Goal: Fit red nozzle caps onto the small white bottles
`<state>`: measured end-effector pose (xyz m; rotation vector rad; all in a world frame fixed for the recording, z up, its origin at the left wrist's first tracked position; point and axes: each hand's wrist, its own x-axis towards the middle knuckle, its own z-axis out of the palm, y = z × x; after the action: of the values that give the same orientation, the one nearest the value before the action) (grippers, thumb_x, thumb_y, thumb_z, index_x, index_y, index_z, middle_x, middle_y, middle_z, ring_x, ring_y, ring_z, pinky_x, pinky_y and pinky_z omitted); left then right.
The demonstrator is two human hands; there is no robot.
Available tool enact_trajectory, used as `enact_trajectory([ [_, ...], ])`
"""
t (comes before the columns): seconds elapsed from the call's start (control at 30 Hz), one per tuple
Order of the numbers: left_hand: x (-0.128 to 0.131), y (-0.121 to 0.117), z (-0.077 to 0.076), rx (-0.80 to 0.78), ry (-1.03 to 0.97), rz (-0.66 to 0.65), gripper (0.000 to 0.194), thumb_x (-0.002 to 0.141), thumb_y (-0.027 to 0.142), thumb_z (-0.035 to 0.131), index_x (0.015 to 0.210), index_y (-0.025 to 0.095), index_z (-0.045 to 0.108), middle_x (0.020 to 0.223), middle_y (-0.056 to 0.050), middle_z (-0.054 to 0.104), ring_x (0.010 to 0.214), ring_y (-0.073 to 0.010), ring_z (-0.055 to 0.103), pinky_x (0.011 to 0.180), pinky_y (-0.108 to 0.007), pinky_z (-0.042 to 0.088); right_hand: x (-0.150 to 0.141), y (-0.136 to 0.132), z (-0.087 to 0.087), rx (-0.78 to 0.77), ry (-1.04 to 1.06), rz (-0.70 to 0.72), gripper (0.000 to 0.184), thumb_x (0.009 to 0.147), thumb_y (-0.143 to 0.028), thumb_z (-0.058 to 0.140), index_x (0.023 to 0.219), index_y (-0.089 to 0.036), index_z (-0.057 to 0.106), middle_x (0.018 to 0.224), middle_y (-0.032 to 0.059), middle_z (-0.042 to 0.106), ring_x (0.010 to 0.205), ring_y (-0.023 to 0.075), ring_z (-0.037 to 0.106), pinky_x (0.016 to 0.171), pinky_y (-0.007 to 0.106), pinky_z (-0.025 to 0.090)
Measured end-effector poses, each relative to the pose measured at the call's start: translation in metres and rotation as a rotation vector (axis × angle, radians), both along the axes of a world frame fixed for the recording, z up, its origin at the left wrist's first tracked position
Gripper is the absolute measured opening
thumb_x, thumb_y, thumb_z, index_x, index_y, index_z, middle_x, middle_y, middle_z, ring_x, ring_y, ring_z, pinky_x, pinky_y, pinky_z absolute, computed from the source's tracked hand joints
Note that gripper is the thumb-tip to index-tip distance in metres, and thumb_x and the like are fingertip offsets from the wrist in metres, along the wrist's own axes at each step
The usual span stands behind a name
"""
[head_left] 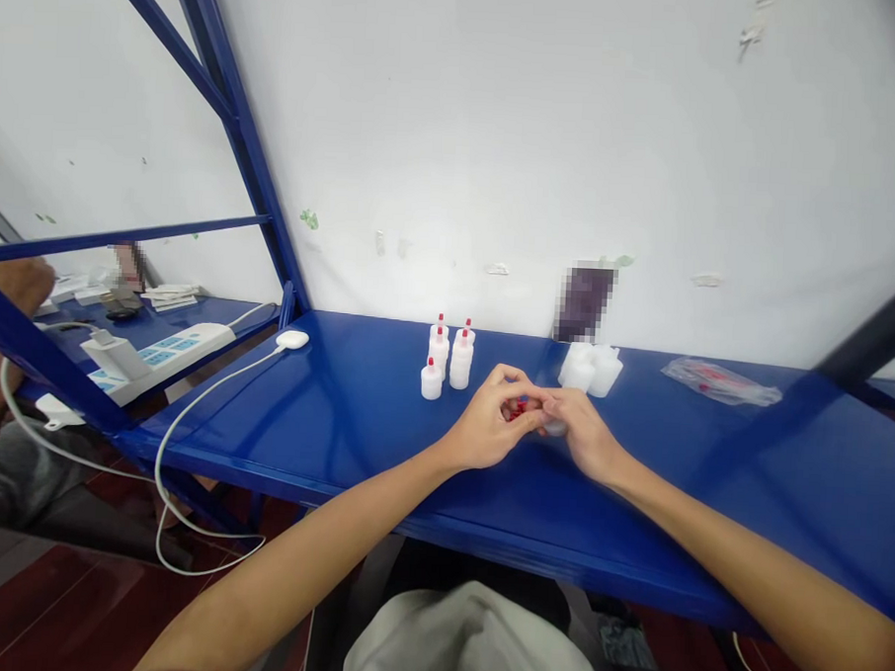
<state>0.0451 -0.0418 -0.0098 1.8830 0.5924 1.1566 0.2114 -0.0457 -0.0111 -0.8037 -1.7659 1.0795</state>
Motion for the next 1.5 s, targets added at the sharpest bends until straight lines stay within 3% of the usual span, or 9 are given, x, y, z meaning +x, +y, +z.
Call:
enact_trajectory([
  [0.17,-0.009,0.005,0.009,0.154,-0.034,0.153,0.019,0.093,0.034,0.060,0.100,0.018,0.066,0.102,-0.005,0.049,0.077,-0.0106,0.052,0.070,-0.025,0.047,-0.005,-0.003,0.006,0.038,-0.012,-0.025,0.023,0.095,-0.038,0.041,0.091,-0.020,0.054,0.077,-0.0001,0.050,0.067,0.0151,0.044,0.062,0.029,0.035],
  [0.33,-0.066,0.038,0.025,0.366,-0.136,0.628,0.013,0.088,0.031,0.065,0.091,0.018,0.065,0.093,-0.003,0.054,0.073,-0.0112,0.048,0.065,-0.024,0.042,-0.005,-0.003,0.009,0.094,-0.119,-0.117,0.011,0.089,-0.020,0.043,0.099,-0.024,0.043,0.081,-0.0022,0.048,0.070,0.0147,0.043,0.067,0.029,0.037],
  [0.47,-0.108,0.055,0.022,0.444,0.051,0.771,0.010,0.085,0.027,0.067,0.086,0.018,0.065,0.085,0.000,0.050,0.065,-0.0103,0.043,0.063,-0.026,0.039,-0.005,0.000,0.006,0.112,-0.215,-0.253,0.014,0.088,-0.024,0.050,0.103,-0.023,0.049,0.090,0.0003,0.057,0.071,0.0156,0.049,0.067,0.030,0.040],
  [0.7,-0.111,0.054,0.012,0.456,0.284,0.701,0.013,0.087,0.029,0.063,0.091,0.018,0.067,0.089,-0.001,0.052,0.068,-0.0120,0.046,0.067,-0.028,0.044,-0.004,0.000,0.010,0.152,-0.255,-0.365,0.029,0.093,-0.043,0.052,0.099,-0.021,0.070,0.092,0.0044,0.068,0.080,0.0201,0.060,0.077,0.035,0.044],
  [0.97,-0.103,0.040,0.012,0.526,0.232,0.815,0.024,0.086,0.028,0.061,0.108,0.019,0.061,0.090,-0.002,0.053,0.067,-0.0125,0.047,0.066,-0.028,0.045,-0.004,-0.004,0.014,0.030,-0.227,-0.351,0.032,0.096,-0.047,0.048,0.105,-0.021,0.065,0.085,0.0022,0.070,0.052,0.0144,0.061,0.063,0.033,0.046],
  [1.07,-0.089,0.024,0.010,0.638,0.293,0.592,0.014,0.088,0.023,0.055,0.101,0.019,0.061,0.080,0.000,0.056,0.067,-0.0128,0.052,0.067,-0.026,0.045,-0.005,-0.004,0.012,0.032,-0.234,-0.314,0.032,0.096,-0.046,0.047,0.106,-0.021,0.064,0.081,0.0014,0.069,0.054,0.0159,0.064,0.064,0.033,0.047],
  [1.2,-0.065,0.010,0.005,0.592,0.711,0.187,0.017,0.092,0.027,0.054,0.103,0.021,0.064,0.081,-0.001,0.063,0.073,-0.0156,0.059,0.072,-0.028,0.046,-0.006,-0.002,0.011,0.226,-0.298,-0.300,0.029,0.097,-0.042,0.046,0.096,-0.020,0.067,0.092,0.0053,0.068,0.080,0.0205,0.066,0.074,0.034,0.047],
  [1.3,-0.054,0.011,0.001,0.512,0.815,0.208,0.025,0.093,0.042,0.055,0.100,0.019,0.065,0.081,-0.003,0.062,0.071,-0.0177,0.059,0.069,-0.029,0.045,-0.006,-0.003,0.011,0.361,-0.327,-0.304,0.030,0.099,-0.038,0.044,0.089,-0.020,0.066,0.103,0.0075,0.066,0.092,0.0221,0.062,0.082,0.035,0.045],
  [1.5,-0.049,0.018,-0.003,0.490,0.853,0.252,0.021,0.092,0.039,0.058,0.093,0.019,0.066,0.079,-0.004,0.061,0.069,-0.0183,0.057,0.064,-0.028,0.042,-0.006,-0.008,0.016,0.345,-0.363,-0.267,0.031,0.101,-0.038,0.041,0.088,-0.021,0.063,0.077,0.0027,0.064,0.072,0.0195,0.058,0.071,0.033,0.043],
])
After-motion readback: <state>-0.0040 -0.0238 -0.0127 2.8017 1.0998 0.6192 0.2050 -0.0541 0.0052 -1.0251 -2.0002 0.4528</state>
